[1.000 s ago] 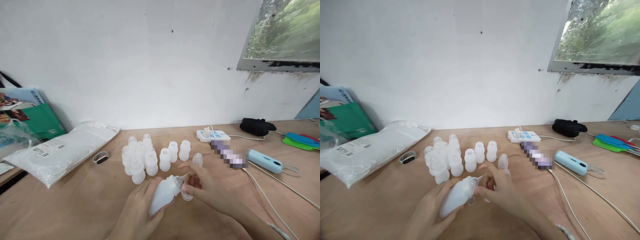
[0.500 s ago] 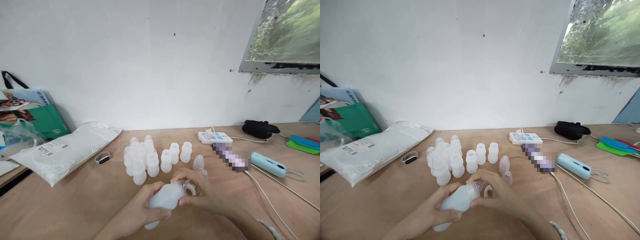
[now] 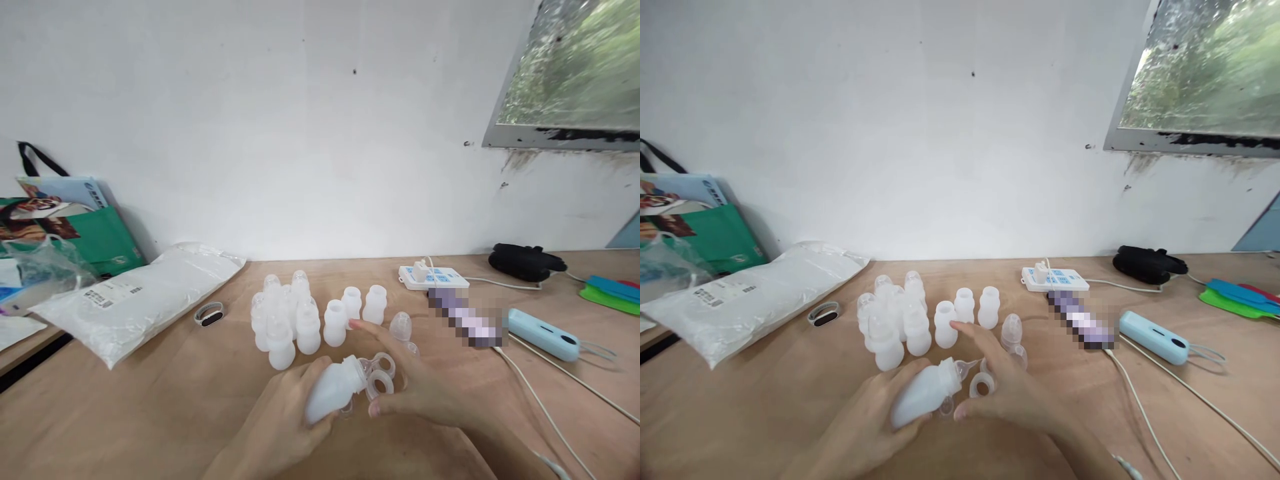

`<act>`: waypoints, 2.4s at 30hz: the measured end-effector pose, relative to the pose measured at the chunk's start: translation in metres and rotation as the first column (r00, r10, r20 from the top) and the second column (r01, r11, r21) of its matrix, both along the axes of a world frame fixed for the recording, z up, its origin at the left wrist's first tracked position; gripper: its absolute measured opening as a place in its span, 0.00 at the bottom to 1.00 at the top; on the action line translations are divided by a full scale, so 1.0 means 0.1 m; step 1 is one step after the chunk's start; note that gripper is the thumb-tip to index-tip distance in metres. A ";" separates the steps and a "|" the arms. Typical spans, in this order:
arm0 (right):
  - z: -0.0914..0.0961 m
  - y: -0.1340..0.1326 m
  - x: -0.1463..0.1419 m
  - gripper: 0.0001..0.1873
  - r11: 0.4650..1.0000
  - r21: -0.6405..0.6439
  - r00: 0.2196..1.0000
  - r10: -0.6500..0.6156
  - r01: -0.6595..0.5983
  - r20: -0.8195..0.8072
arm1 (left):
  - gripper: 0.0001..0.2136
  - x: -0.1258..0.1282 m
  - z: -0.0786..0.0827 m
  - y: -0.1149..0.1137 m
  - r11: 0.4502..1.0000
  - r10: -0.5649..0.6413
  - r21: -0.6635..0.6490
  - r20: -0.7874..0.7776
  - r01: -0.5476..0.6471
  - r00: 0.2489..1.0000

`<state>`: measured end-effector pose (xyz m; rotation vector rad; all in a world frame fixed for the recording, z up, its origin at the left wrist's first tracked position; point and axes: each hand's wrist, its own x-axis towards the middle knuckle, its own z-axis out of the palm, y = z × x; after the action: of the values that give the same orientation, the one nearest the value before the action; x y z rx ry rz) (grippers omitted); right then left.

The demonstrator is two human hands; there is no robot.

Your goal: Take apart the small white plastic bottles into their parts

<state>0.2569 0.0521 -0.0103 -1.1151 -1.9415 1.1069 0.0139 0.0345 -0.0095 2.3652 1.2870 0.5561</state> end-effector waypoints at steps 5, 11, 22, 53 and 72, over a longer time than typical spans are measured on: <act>-0.05 -0.01 -0.09 0.17 0.999 -0.047 0.999 -0.001 0.003 0.039 | 0.16 0.02 0.01 -0.01 1.000 -0.005 -0.001 -0.050 0.005 0.999; 0.03 0.03 -0.01 0.15 0.973 0.213 0.992 -0.062 0.085 -0.113 | 0.18 -0.07 0.03 0.00 0.984 0.096 -0.164 0.212 -0.062 0.973; 0.03 0.06 -0.02 0.17 0.956 0.104 0.950 -0.253 0.275 -0.181 | 0.16 -0.09 0.04 0.02 0.993 0.111 -0.002 0.348 -0.118 0.931; 0.02 0.13 0.07 0.18 0.960 0.062 0.915 -0.241 0.274 -0.325 | 0.10 0.48 0.88 1.70 0.969 -0.224 -0.042 -0.567 0.243 0.793; -0.05 0.11 0.02 0.17 0.982 0.048 0.920 -0.153 0.182 -0.360 | 0.07 0.29 0.85 0.64 0.996 -0.085 0.010 0.278 0.086 0.957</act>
<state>0.2591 0.0634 -0.0149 -0.9426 -1.5642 1.0446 0.0432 0.0981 0.0759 2.2306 1.0539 0.8258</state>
